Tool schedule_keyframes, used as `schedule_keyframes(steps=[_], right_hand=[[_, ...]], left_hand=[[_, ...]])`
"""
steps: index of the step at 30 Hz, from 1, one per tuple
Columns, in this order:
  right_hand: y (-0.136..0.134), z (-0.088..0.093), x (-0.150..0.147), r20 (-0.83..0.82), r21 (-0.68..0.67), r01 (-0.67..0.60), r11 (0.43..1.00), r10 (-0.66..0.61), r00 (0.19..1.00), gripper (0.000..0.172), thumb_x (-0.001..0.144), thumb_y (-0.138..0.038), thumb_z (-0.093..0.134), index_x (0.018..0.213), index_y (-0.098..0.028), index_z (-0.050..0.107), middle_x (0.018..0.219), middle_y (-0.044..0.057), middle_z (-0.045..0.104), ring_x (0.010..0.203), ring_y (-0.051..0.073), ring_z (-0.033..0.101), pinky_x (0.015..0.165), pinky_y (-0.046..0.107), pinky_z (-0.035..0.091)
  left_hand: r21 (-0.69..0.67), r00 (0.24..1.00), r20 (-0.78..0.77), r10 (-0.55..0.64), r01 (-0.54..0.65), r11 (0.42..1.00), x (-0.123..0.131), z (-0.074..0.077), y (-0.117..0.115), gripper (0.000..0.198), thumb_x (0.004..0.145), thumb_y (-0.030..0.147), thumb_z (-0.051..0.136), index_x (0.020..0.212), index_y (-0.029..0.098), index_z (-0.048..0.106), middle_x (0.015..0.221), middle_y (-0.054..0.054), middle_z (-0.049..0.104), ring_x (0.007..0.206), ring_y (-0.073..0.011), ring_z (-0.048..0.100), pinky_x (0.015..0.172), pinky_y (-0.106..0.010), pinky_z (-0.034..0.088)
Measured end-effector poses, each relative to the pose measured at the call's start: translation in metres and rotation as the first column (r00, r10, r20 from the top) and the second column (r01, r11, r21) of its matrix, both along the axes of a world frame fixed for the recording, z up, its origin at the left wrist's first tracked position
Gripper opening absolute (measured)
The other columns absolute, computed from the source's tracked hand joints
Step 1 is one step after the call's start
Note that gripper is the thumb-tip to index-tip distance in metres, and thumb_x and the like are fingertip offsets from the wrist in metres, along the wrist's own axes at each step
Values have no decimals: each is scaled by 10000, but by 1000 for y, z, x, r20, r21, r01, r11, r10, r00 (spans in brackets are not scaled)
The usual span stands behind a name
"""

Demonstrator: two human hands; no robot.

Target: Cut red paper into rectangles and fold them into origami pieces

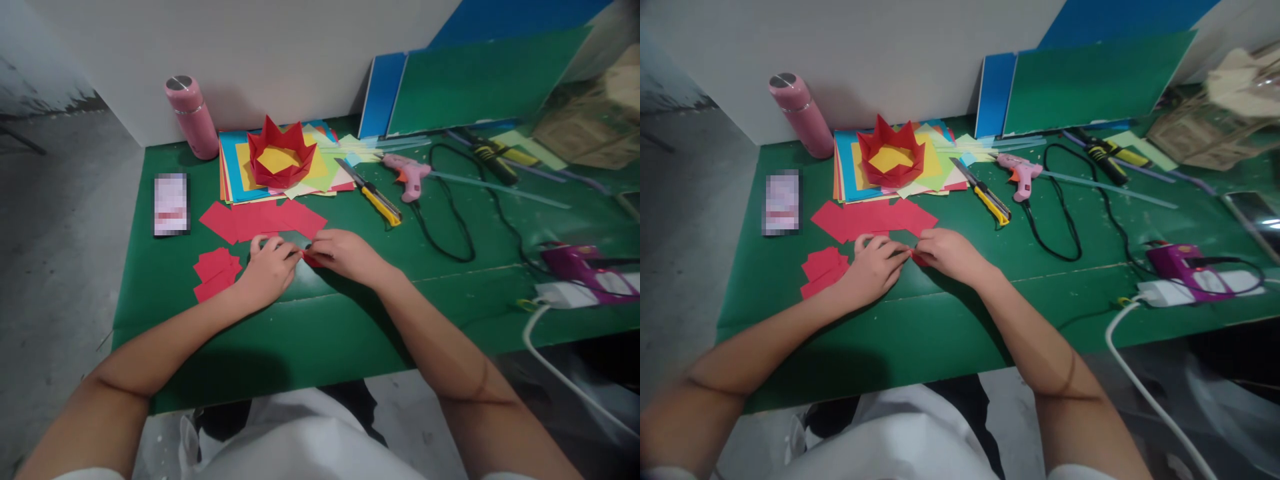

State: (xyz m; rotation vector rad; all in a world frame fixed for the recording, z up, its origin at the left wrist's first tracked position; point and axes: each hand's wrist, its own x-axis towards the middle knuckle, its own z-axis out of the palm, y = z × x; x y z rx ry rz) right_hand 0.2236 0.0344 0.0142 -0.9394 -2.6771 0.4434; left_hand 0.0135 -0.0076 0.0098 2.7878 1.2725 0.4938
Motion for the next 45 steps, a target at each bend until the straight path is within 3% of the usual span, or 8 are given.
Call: schedule_keyframes(steps=[9,15,19,28,45], right_hand=[[-2,3,0,42,-22,25,999,-24,999,244,934,-180,479,818,-147,691,802,76,645,752,171,578,664,268,397],[-3,11,7,11,-100,11,995,-10,1000,264,938,-165,444,970,-174,706,914,89,675,839,184,618,713,279,440],[-1,10,11,-37,-138,31,990,-36,999,207,929,-198,484,930,-179,690,894,75,687,819,176,625,708,277,454],[5,1,13,-35,54,-44,998,46,998,276,955,-236,470,885,-175,730,879,99,680,842,193,587,743,311,447],[2,20,23,49,-34,-23,999,25,999,281,877,-177,490,943,-171,763,808,91,668,780,204,592,696,313,444]], left_hand=[[-29,1000,17,22,-22,999,-1,4,4,265,946,182,472,1066,228,703,1056,-59,706,966,-237,504,923,-465,294],[-6,1000,-5,4,-4,1000,1,0,2,291,936,172,467,1160,205,650,1071,-77,684,972,-237,521,905,-448,308],[17,999,-32,4,-3,1000,3,1,1,289,940,174,454,1161,172,641,1047,-88,680,961,-239,535,923,-445,307],[112,996,-87,21,-11,994,7,-4,-5,256,922,127,452,1088,127,648,970,-100,668,952,-245,537,953,-464,306],[119,997,-77,16,-7,993,7,-4,-4,233,902,135,489,1066,123,653,934,-87,661,932,-243,533,946,-456,313]])
